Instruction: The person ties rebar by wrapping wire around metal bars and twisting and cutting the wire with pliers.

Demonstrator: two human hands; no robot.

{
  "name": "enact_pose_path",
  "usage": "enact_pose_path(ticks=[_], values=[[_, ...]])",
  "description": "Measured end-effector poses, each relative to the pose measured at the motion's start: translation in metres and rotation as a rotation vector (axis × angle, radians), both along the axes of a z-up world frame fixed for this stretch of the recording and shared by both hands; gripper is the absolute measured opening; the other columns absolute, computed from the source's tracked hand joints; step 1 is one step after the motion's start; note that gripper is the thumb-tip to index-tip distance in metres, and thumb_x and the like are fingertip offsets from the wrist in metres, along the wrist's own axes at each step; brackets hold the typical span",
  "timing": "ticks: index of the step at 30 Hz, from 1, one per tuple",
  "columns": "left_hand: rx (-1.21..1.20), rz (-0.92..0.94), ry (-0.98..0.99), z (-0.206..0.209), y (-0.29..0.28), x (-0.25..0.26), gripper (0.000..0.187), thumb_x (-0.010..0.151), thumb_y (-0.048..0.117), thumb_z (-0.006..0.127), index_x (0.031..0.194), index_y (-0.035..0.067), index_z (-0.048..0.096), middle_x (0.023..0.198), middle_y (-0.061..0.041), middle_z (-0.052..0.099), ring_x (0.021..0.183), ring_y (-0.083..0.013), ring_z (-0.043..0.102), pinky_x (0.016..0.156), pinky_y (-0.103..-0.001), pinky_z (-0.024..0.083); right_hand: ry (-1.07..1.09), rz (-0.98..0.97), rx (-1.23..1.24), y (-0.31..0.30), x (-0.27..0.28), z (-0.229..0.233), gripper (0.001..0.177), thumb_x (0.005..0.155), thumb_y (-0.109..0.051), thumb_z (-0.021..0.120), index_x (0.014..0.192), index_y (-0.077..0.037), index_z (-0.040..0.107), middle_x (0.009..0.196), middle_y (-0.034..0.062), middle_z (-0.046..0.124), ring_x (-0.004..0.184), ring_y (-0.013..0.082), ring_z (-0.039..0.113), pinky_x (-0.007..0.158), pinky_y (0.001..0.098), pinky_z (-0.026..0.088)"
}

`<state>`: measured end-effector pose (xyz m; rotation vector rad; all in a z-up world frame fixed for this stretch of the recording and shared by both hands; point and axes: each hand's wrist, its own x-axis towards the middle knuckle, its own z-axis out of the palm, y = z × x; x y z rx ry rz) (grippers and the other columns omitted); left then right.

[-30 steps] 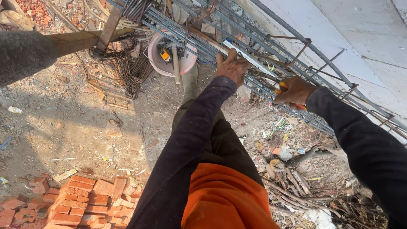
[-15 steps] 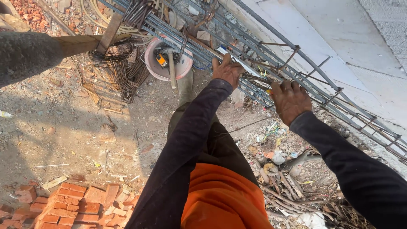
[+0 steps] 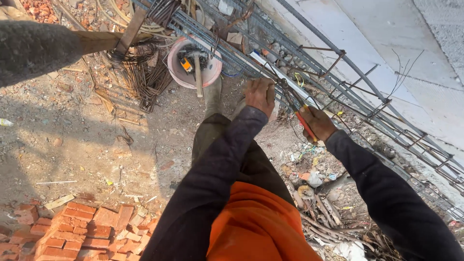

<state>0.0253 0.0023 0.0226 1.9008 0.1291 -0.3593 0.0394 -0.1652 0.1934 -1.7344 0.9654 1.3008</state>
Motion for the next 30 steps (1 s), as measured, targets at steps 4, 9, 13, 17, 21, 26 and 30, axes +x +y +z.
enact_pose_path(ticks=[4, 9, 13, 17, 21, 26, 30], values=[[-0.807, 0.395, 0.815, 0.054, -0.030, -0.017, 0.059, 0.098, 0.053, 0.061, 0.132, 0.005, 0.051, 0.103, -0.017, 0.067, 0.097, -0.0357, 0.069, 0.081, -0.051, 0.064, -0.074, 0.113, -0.023, 0.002, -0.004, -0.011, 0.046, 0.103, -0.053, 0.042, 0.105, -0.009, 0.052, 0.057, 0.0069, 0.052, 0.037, 0.0167, 0.050, 0.032, 0.0314, 0.040], [-1.543, 0.644, 1.095, 0.048, -0.074, 0.005, 0.058, 0.085, 0.044, 0.065, 0.132, 0.018, 0.042, 0.100, -0.022, 0.074, 0.074, -0.0363, 0.074, 0.071, -0.045, 0.061, 0.082, -0.400, 0.227, -0.014, -0.033, -0.026, 0.043, 0.109, -0.056, 0.043, 0.108, -0.014, 0.050, 0.059, 0.0028, 0.051, 0.036, 0.0105, 0.047, 0.027, 0.0258, 0.033], [-1.178, 0.734, 0.877, -0.073, -0.168, -0.028, 0.050, 0.093, 0.024, 0.074, 0.118, -0.013, 0.052, 0.083, -0.026, 0.061, 0.058, -0.0340, 0.058, 0.050, -0.050, 0.049, -0.376, 0.174, 0.186, -0.056, -0.063, -0.074, 0.043, 0.111, -0.041, 0.045, 0.134, -0.004, 0.040, 0.076, 0.0125, 0.061, 0.051, 0.0235, 0.060, 0.041, 0.0345, 0.045], [-0.443, 0.714, 0.648, -0.080, -0.214, -0.023, 0.036, 0.091, 0.023, 0.065, 0.096, -0.012, 0.065, 0.087, -0.029, 0.074, 0.066, -0.0303, 0.068, 0.059, -0.045, 0.054, -0.529, 0.927, -0.484, -0.005, -0.034, 0.004, 0.045, 0.113, -0.040, 0.038, 0.137, -0.005, 0.054, 0.098, 0.0304, 0.070, 0.082, 0.0495, 0.066, 0.075, 0.0577, 0.052], [-0.126, 0.732, 0.721, -0.087, -0.237, -0.019, 0.032, 0.097, 0.024, 0.070, 0.103, -0.007, 0.063, 0.095, -0.028, 0.074, 0.078, -0.0364, 0.071, 0.069, -0.046, 0.055, -0.475, 0.977, -0.681, 0.012, -0.031, 0.032, 0.049, 0.113, -0.043, 0.036, 0.120, -0.006, 0.066, 0.089, 0.0286, 0.071, 0.074, 0.0463, 0.069, 0.073, 0.0584, 0.055], [-1.203, 1.049, 0.874, -0.004, -0.152, 0.001, 0.045, 0.083, 0.019, 0.078, 0.113, 0.001, 0.049, 0.088, -0.014, 0.063, 0.068, -0.0317, 0.064, 0.063, -0.053, 0.055, -0.234, 0.594, -0.400, -0.029, 0.003, 0.009, 0.062, 0.113, -0.053, 0.033, 0.101, -0.002, 0.067, 0.067, 0.0151, 0.066, 0.054, 0.0286, 0.065, 0.051, 0.0428, 0.053], [-1.721, 1.031, 0.974, 0.065, -0.100, 0.026, 0.042, 0.078, 0.026, 0.081, 0.101, 0.008, 0.051, 0.085, -0.009, 0.071, 0.074, -0.0310, 0.073, 0.073, -0.051, 0.061, -0.018, 0.172, -0.220, -0.035, 0.023, 0.019, 0.067, 0.111, -0.058, 0.036, 0.096, -0.002, 0.068, 0.062, 0.0058, 0.061, 0.046, 0.0165, 0.052, 0.040, 0.0339, 0.038]])
